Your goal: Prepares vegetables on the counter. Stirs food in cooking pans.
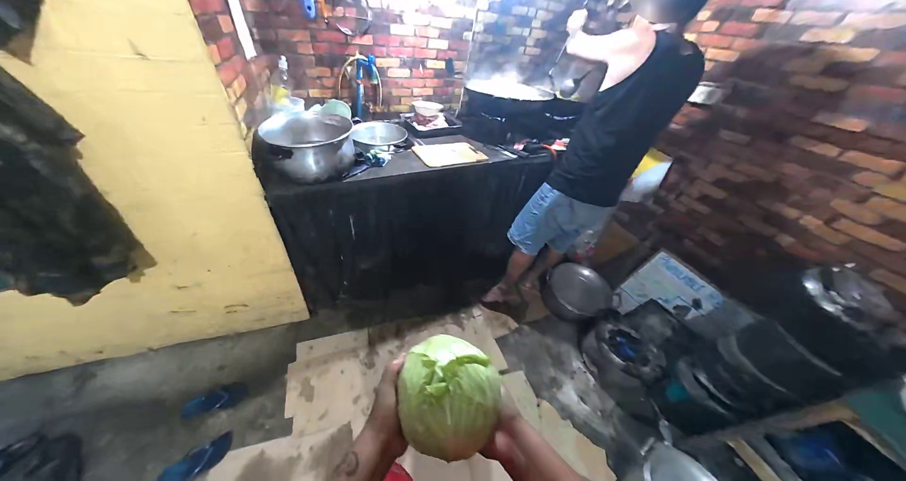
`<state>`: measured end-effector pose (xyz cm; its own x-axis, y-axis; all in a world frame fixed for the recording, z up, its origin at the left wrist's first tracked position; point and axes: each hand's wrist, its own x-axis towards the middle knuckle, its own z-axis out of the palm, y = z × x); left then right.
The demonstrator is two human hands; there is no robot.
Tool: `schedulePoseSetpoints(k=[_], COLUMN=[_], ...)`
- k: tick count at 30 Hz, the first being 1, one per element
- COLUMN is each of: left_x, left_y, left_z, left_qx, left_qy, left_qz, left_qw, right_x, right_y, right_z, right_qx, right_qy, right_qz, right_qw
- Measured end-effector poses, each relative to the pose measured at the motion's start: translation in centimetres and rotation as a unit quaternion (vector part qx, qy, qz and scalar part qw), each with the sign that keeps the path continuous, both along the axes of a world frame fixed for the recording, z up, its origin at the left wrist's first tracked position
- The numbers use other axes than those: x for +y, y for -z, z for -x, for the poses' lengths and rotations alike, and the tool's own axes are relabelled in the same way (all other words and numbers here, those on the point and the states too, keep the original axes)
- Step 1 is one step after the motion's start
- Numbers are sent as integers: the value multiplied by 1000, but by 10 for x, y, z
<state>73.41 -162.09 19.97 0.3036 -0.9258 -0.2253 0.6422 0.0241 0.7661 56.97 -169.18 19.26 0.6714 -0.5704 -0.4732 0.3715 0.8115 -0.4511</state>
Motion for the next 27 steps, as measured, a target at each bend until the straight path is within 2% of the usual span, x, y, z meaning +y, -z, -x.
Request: schedulePoseSetpoints(k=[3, 6, 12, 15, 17, 21, 24, 27], left_x=[-87, -189, -389, -488, -555, -677, -760, -828], left_y=[-2, -2, -37, -39, -40, -51, -66, -70], left_z=[-49, -96, -128, -142, -156, -189, -210, -232], left_qx=[14, 36, 41, -25, -97, -228, -290, -347], left_qy=[-65, -94, -51, -5, -3, -77, -157, -207], left_qz=[19, 28, 24, 27, 1, -33, -70, -126], left_qw=[998, 995, 998, 999, 995, 970, 942, 906], right_x=[-97, -190, -361, -448, -514, -656, -768, -860], right_y=[-5, -20, -57, -63, -69, -92, -101, -110], right_z=[-62, -107, -140, -160, -170, -196, -228, -271], right_qx=[-11, 52, 97, 154, 179, 202, 224, 280], right_qy=[-43, -18, 65, 111, 110, 34, -2, -17], right_qz=[42, 40, 168, 191, 190, 229, 297, 314], right_qw=[998, 998, 979, 963, 959, 952, 928, 907])
